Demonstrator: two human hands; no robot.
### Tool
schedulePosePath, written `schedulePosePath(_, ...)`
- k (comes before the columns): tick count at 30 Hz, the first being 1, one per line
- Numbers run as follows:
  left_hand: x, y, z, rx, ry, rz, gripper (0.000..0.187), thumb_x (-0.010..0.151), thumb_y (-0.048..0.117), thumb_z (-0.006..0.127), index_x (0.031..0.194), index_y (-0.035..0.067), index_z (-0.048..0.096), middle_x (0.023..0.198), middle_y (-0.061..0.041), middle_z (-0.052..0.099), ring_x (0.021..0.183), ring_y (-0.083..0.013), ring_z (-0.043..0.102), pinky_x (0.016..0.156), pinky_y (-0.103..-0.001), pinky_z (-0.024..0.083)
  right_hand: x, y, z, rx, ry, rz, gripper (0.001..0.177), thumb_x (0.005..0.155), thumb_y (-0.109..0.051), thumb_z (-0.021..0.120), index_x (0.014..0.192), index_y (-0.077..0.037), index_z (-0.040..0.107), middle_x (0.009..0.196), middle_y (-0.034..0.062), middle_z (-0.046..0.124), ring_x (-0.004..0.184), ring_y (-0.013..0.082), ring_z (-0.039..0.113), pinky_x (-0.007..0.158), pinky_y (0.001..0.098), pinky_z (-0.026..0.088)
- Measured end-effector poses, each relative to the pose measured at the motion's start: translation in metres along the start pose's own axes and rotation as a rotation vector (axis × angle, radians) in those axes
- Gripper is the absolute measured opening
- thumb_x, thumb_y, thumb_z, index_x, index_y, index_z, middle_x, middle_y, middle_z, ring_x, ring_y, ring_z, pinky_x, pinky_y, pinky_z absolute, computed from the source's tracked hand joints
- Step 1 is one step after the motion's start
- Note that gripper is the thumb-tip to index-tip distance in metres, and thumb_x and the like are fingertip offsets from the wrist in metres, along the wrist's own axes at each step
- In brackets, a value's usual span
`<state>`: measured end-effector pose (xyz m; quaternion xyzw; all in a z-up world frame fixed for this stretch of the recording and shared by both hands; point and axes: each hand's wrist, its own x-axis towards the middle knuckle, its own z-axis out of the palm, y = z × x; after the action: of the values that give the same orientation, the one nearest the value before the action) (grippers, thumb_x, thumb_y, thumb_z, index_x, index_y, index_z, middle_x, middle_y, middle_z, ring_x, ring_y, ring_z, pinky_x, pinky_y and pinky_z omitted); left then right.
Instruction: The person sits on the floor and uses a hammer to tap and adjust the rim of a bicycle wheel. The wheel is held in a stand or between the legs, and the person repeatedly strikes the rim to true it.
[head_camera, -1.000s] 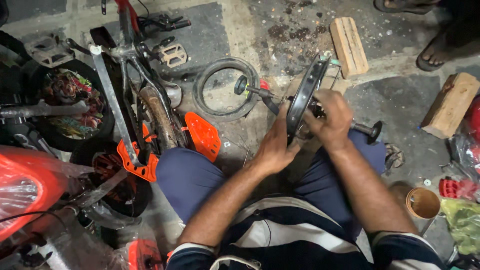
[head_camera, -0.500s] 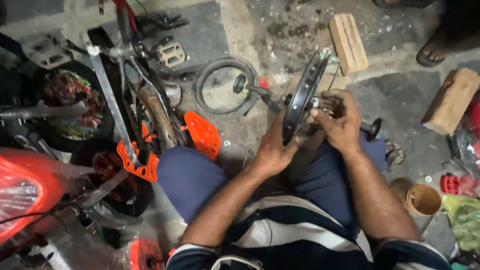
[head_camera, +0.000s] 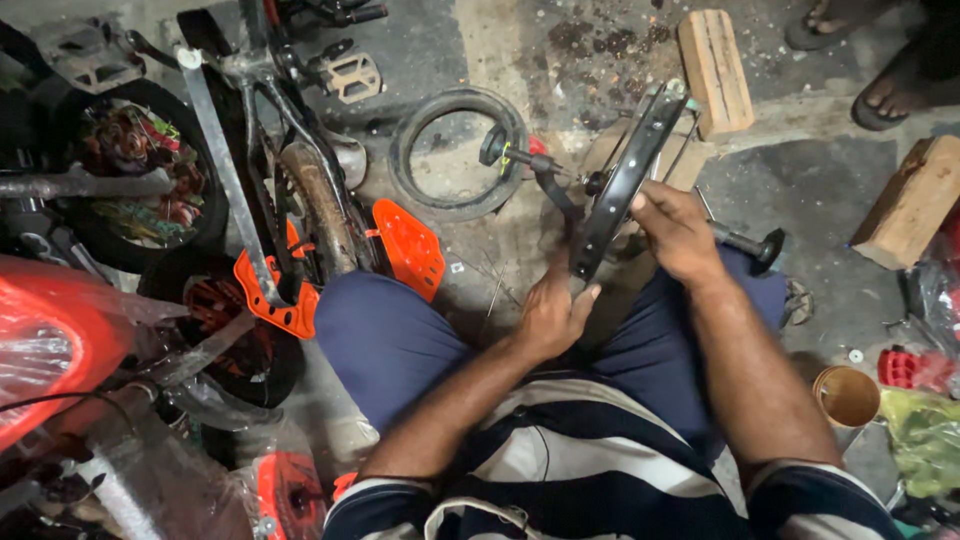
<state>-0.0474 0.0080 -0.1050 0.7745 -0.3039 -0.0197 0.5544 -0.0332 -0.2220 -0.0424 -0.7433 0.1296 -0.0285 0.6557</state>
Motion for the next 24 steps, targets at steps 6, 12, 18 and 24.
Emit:
schedulePosePath(6,-0.001,-0.009,0.003,0.009,0.001,0.066,0.052,0.101,0.028,0.065,0.136,-0.007,0.049,0.104,-0.029,0.065,0.092,-0.0482,0.066,0.082,-0.054,0.053,-0.003,-0.036,0.001,0.072,-0.27,-0.247,0.045,0.085,-0.006,0.075,0.127,0.001,0.06,0.109,-0.0031,0.07,0.095,0.0064,0.064,0.077,0.0253,0.054)
schedulePosePath(12,0.003,0.001,0.002,0.077,-0.029,0.0,0.054,0.1,0.027,0.065,0.139,-0.006,0.047,0.109,-0.031,0.065,0.097,-0.0489,0.066,0.086,-0.055,0.053,-0.01,-0.039,0.04,-0.708,0.452,-0.816,0.025,0.079,0.003,0.08,0.092,-0.002,0.058,0.087,0.0157,0.065,0.079,0.028,0.065,0.07,0.0364,0.051)
schedulePosePath(18,0.009,0.016,-0.014,-0.012,0.003,0.088,0.064,0.101,0.024,0.063,0.15,-0.007,0.037,0.129,-0.035,0.06,0.114,-0.0518,0.062,0.098,-0.053,0.051,-0.015,-0.034,0.04,-0.523,0.322,-0.73,0.023,0.084,0.003,0.074,0.106,0.004,0.065,0.096,0.0184,0.067,0.085,0.0315,0.069,0.077,0.0383,0.055)
schedulePosePath(24,0.021,0.036,-0.025,-0.036,-0.015,0.085,0.067,0.099,0.023,0.065,0.151,-0.006,0.035,0.136,-0.034,0.054,0.122,-0.0494,0.057,0.104,-0.052,0.049,-0.029,-0.028,0.007,-0.319,0.071,-0.588,0.023,0.097,-0.004,0.074,0.118,0.002,0.069,0.114,0.0174,0.073,0.105,0.0253,0.071,0.091,0.0344,0.055)
